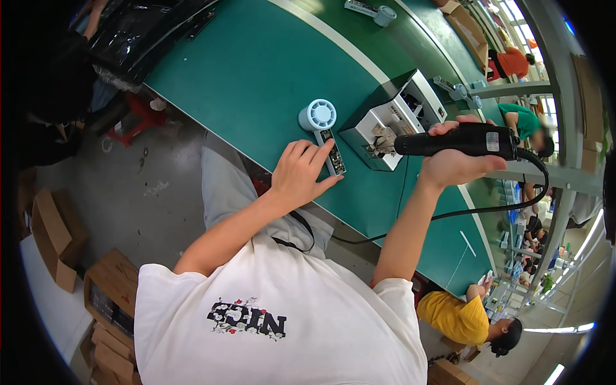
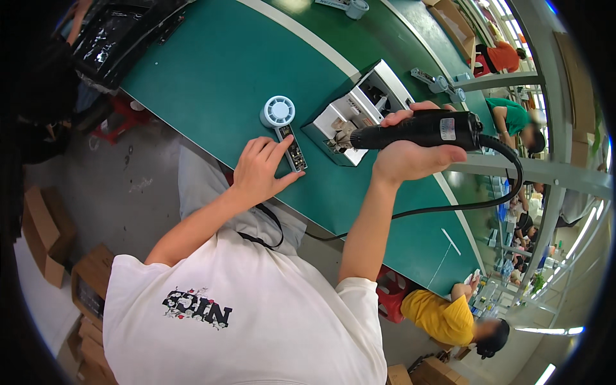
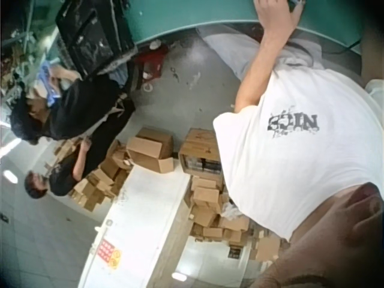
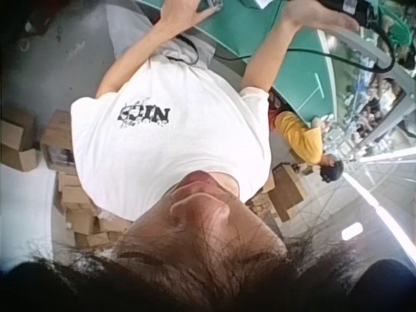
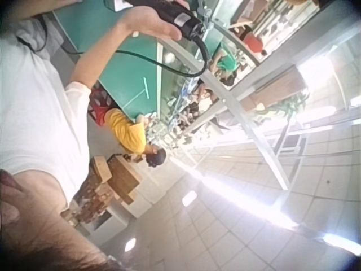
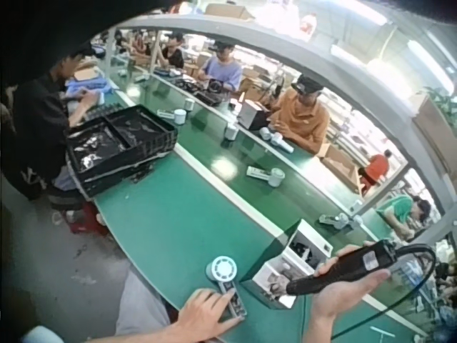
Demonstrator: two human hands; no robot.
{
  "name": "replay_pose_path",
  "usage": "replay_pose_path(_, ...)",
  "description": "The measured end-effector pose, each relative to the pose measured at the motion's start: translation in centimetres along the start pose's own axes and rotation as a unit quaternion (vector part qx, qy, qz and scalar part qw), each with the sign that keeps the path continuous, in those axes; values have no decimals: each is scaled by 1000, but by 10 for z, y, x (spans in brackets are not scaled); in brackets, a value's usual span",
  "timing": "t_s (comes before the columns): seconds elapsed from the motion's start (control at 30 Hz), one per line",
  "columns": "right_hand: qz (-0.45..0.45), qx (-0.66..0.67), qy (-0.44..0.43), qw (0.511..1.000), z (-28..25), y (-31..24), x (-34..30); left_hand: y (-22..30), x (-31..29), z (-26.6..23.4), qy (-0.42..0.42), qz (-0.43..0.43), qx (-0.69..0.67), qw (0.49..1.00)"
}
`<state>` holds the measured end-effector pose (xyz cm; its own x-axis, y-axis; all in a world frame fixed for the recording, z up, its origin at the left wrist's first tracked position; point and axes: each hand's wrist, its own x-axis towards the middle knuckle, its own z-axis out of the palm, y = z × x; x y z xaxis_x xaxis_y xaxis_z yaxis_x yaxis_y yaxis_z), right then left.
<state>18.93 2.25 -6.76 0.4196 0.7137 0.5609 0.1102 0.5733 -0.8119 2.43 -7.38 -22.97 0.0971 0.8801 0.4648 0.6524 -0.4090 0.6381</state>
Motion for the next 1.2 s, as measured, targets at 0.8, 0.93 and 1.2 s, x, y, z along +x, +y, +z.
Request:
replay_pose_path(0.8,40,125,-27,991,-11,-10,-88,-2,1,0,8,-17,-21,1000)
replay_pose_path(0.93,33,128,-23,991,-7,-11,-89,-1,2,-1,9,-17,-26,999)
replay_pose_path(1.2,39,98,-14,994,-5,-9,-93,0,3,-2,2,-23,-33,999)
